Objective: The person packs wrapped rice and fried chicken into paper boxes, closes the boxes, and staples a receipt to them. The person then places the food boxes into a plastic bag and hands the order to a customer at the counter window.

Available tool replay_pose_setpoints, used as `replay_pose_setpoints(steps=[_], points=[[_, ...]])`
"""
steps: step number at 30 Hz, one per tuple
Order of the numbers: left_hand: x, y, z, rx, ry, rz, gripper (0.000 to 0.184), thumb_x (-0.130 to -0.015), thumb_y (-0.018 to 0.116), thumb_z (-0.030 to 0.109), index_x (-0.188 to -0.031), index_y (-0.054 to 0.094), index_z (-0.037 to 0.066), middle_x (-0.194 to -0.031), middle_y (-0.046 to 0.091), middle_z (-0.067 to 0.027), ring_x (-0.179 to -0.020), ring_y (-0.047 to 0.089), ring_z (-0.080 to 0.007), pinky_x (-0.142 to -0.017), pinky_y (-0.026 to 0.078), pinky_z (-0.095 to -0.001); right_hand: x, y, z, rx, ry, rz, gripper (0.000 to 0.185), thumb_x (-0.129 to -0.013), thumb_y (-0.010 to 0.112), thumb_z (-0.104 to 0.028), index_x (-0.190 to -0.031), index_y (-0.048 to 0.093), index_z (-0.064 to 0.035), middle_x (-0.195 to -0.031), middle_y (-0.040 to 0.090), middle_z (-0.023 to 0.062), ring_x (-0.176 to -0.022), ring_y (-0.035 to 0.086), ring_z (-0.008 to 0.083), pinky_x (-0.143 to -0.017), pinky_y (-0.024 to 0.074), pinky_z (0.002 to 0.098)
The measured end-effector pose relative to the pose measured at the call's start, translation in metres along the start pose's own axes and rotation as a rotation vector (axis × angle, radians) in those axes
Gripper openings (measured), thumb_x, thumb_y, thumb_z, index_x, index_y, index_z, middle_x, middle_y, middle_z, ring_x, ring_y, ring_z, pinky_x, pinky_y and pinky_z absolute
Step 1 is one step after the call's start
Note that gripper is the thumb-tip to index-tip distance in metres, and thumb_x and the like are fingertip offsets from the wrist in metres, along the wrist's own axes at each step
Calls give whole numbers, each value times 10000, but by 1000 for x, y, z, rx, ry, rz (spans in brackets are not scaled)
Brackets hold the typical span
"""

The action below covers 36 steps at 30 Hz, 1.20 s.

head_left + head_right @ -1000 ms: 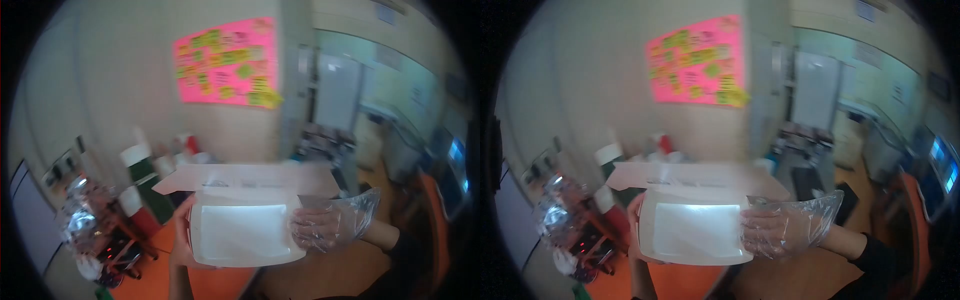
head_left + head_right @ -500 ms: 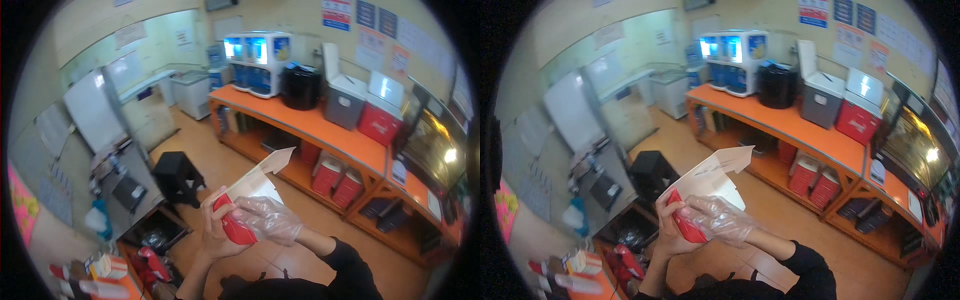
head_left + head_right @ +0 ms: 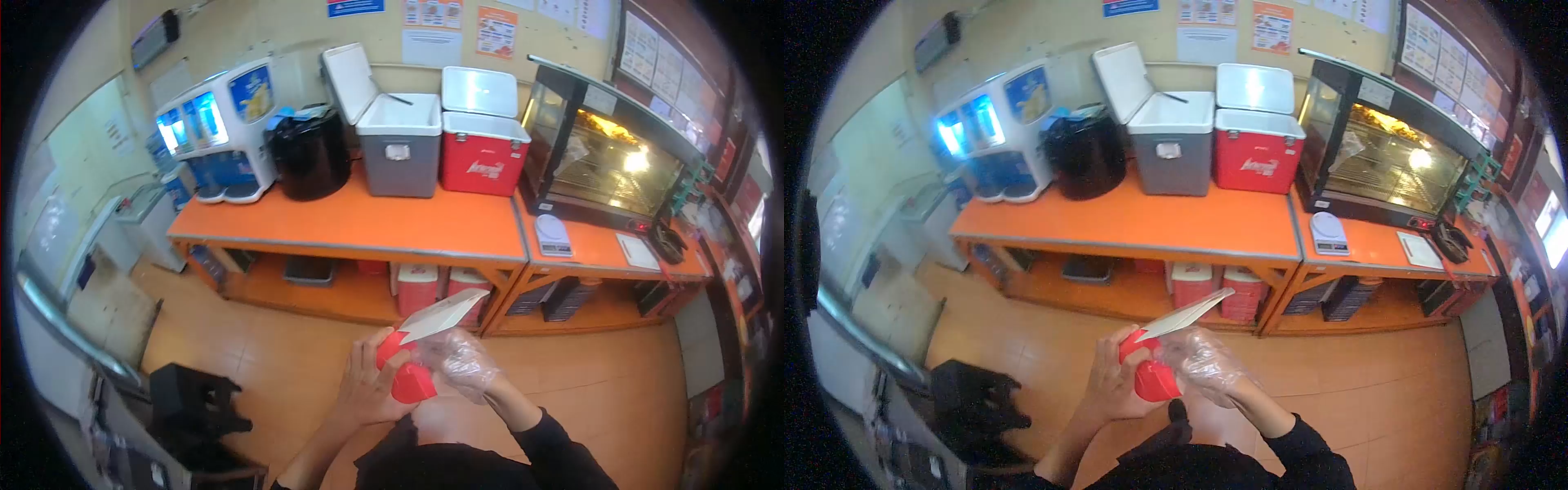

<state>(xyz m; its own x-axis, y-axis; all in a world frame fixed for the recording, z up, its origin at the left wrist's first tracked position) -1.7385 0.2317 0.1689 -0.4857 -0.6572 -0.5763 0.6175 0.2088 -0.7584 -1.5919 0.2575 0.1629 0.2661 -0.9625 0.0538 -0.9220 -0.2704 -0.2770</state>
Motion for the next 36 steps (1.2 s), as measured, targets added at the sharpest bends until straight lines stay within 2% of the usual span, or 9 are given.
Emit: replay_pose_setpoints(steps=[4,9,18,24,27,29,30,32,36], points=[[-70,39,-86,118,6,142,866,-531,917,334,-1165,367,119,-1273,385,-232,-1170,432,-416,-920,421,-530,-52,-122,25,-806,-126,128,236,-935,631,-209,-1045,644,0,-932,664,88,-844,611,145,-807,508,329],[-161,124,-85,379,181,268,860,-512,926,333,-1131,371,114,-1258,419,-219,-1178,441,-405,-954,403,-511,-88,-128,-18,293,82,275,266,-952,537,-188,-1161,579,-28,-1002,655,182,-899,645,302,-843,491,404],[-280,231,-67,368,322,142,805,-575,895,359,-1239,487,160,-1331,407,-182,-1232,410,-398,-1019,384,-495,-152,-264,60,283,-25,204,316,-920,522,-164,-1201,554,-23,-1023,636,265,-909,610,441,-802,484,457],[-354,286,-77,281,207,98,774,-600,881,424,-1208,509,124,-1327,396,-178,-1222,417,-379,-953,416,-463,-155,-373,103,359,-108,775,285,-904,610,-164,-1150,603,-19,-1117,622,168,-1045,589,280,-923,463,401],[-364,297,-136,405,-62,416,786,-616,901,281,-1204,462,-2,-1199,408,-185,-1090,464,-293,-910,411,-407,-133,-467,120,-630,-347,1065,194,-928,629,-65,-1108,558,-46,-955,585,41,-886,585,139,-793,509,275],[-351,313,-162,307,-183,466,769,-752,812,367,-1231,292,64,-1173,448,-159,-1188,456,-259,-946,423,-461,-131,-476,102,601,-448,1294,211,-940,618,-78,-1136,564,-25,-999,605,84,-949,605,161,-835,510,270],[-345,320,-169,270,-233,479,768,-798,782,396,-1240,236,86,-1164,461,-150,-1221,454,-247,-959,426,-480,-139,-470,112,276,-415,1402,305,-935,638,-159,-1183,553,-3,-1064,599,95,-947,598,185,-831,504,310],[-336,371,-175,1330,-853,696,588,-907,676,363,-1222,253,105,-1146,487,-148,-1225,466,-250,-1010,417,-479,-179,-448,125,109,-318,1018,297,-924,630,-150,-1174,561,-4,-1057,605,106,-954,602,203,-836,507,330],[-339,444,-158,1906,-940,599,457,-960,610,328,-1173,265,119,-1135,493,-144,-1249,456,-252,-1029,410,-453,-245,-390,151,403,-160,125,284,-903,614,-131,-1156,576,-7,-1043,616,127,-968,611,239,-846,512,369]])
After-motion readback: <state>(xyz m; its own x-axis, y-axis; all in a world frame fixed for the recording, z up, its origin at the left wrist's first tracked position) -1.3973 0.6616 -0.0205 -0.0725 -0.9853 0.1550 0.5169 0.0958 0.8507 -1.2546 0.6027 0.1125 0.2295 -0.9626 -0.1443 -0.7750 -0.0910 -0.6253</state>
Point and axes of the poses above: each hand's wrist, its own x-axis away from the middle knuckle, its own y-axis out of the palm, z = x × y, the point moved 6 cm from there along -x, towards the middle knuckle
